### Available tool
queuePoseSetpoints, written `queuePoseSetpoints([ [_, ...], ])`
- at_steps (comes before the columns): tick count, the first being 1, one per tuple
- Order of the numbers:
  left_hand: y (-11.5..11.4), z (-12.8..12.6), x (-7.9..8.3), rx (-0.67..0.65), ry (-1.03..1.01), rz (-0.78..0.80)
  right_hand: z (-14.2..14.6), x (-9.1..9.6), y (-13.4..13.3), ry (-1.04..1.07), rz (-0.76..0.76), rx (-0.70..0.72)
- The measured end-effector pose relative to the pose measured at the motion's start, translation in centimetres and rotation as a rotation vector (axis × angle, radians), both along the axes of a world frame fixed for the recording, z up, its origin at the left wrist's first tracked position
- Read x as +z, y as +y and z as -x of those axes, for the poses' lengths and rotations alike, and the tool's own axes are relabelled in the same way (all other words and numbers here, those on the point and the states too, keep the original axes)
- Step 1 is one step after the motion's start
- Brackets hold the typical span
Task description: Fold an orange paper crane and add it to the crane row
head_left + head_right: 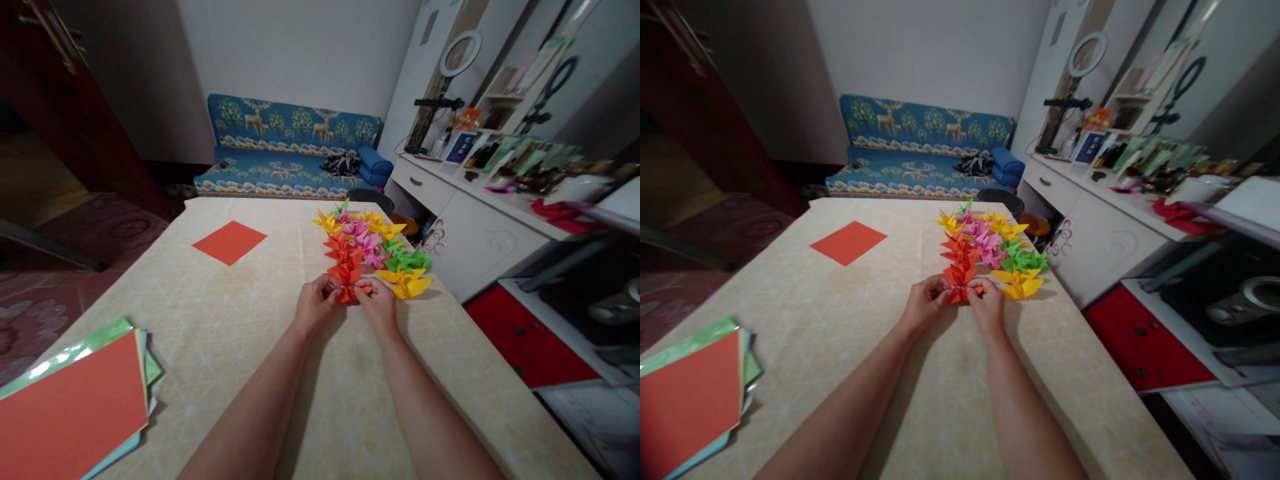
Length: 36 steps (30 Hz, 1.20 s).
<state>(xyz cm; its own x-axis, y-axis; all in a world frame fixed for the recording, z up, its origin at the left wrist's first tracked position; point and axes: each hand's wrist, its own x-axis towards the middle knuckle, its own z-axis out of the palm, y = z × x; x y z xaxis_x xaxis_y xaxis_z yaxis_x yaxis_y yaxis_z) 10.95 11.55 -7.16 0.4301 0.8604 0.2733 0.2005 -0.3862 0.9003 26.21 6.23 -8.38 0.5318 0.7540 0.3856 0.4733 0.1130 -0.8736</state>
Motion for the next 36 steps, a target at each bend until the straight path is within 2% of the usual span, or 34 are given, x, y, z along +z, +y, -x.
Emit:
queuePoseSetpoints([
  [6, 0.5, 0.4, -0.5, 0.145, 0.033, -0.046, -0.6, -0.3, -0.1, -0.006, -0.019, -0.116],
  [11, 0.3, 0.3, -0.4, 0.078, 0.014, -0.073, -0.5, -0.4, 0.0, -0.031, -0.025, -0.085],
  [30, 0.8, 0.1, -0.4, 0.164, 0.042, -0.061, -1.2, -0.8, 0.3, -0.088, -0.008, -0.223],
  [36, 0.5, 0.2, 0.1, 0.182, -0.013, -0.045, -0.8, -0.1, -0.1, -0.091, -0.028, -0.303],
])
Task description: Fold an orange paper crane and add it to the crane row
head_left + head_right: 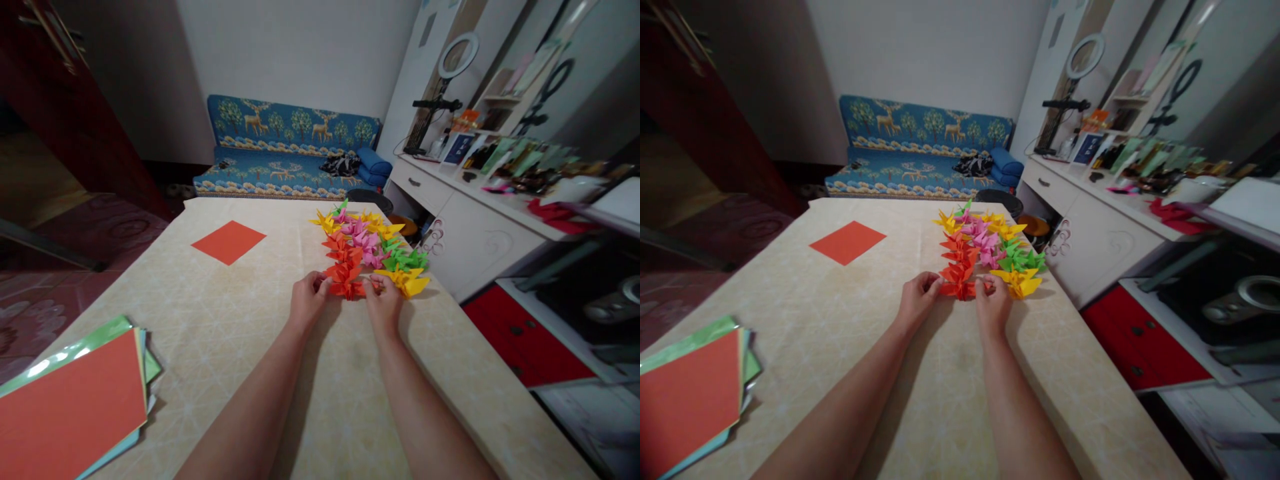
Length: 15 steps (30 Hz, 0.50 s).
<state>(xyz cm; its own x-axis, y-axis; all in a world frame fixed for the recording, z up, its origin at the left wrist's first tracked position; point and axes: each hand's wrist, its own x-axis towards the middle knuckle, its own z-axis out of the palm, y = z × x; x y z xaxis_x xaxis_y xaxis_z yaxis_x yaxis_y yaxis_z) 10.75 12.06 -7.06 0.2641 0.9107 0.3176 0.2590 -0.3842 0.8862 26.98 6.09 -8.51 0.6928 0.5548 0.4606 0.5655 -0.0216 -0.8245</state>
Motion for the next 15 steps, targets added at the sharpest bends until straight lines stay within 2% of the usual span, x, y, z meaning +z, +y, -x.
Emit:
queuePoseSetpoints([
  [4, -0.2, 0.3, 0.4, 0.031, -0.106, 0.045, 0.1, 0.4, -0.4, 0.021, -0.05, -0.06],
  [8, 0.2, 0.6, 0.0, 0.085, -0.275, 0.13, 0.6, 0.9, -0.9, -0.014, -0.148, -0.069],
  [11, 0.6, 0.8, -0.2, 0.136, -0.419, 0.173, 1.5, 1.4, -1.4, -0.146, -0.234, 0.009],
  [15, 0.5, 1.1, -0.1, 0.167, -0.484, 0.197, 2.5, 1.9, -2.1, -0.362, -0.211, 0.154],
])
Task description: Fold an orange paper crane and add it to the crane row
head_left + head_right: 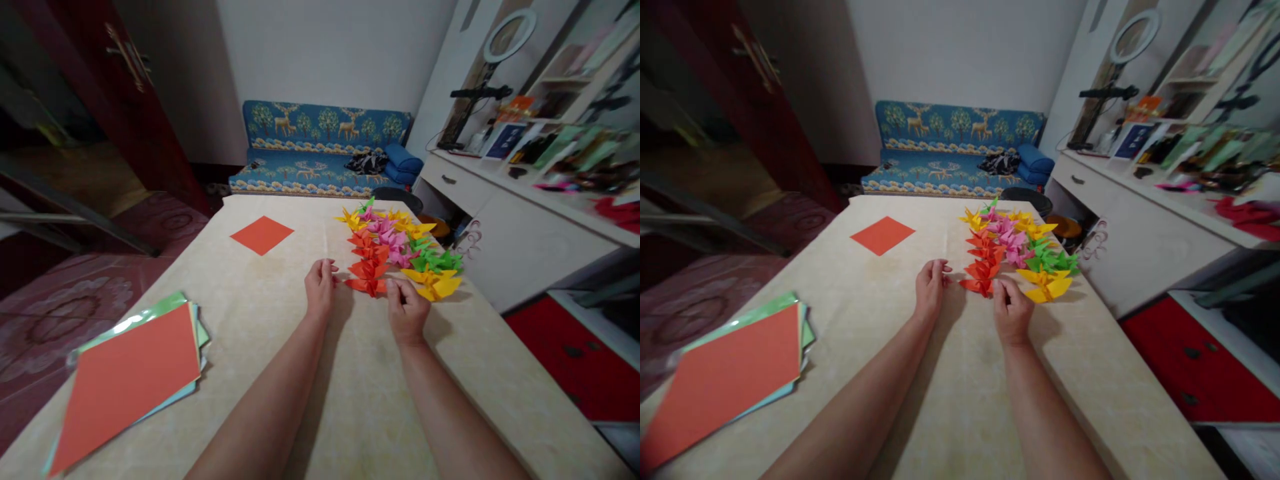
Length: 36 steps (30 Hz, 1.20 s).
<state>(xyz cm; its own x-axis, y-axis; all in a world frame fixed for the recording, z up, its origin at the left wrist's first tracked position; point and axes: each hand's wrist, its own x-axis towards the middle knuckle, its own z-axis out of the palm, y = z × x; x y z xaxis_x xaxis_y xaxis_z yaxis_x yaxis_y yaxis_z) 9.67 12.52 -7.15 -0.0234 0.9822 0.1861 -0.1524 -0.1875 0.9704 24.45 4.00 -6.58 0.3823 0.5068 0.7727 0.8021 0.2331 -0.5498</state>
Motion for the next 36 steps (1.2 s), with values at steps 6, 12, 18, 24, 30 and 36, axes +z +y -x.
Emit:
queuePoseSetpoints([
  [6, -2.0, 1.2, -0.3, -0.066, 0.064, 0.094, -0.3, -0.3, 0.1, -0.106, -0.001, 0.046],
  [12, -5.8, 10.5, 3.5, -0.209, 0.462, -0.016, -0.2, -0.3, 0.1, -0.103, 0.01, 0.097],
  [18, -8.0, 28.2, 6.8, 0.022, 1.16, -0.126, 0.9, -0.1, -0.1, -0.156, 0.029, 0.144],
  [24, -10.1, 36.3, 3.4, 0.054, 1.309, -0.002, 3.5, 0.1, -0.5, -0.227, 0.126, 0.284],
  [30, -10.6, 35.8, 2.2, 0.007, 1.217, 0.144, 3.6, 0.0, -0.7, -0.211, 0.159, 0.349],
  [36, -10.8, 36.2, 2.0, 0.143, 1.294, -0.002, 3.3, -0.4, -0.7, -0.157, 0.238, 0.322],
])
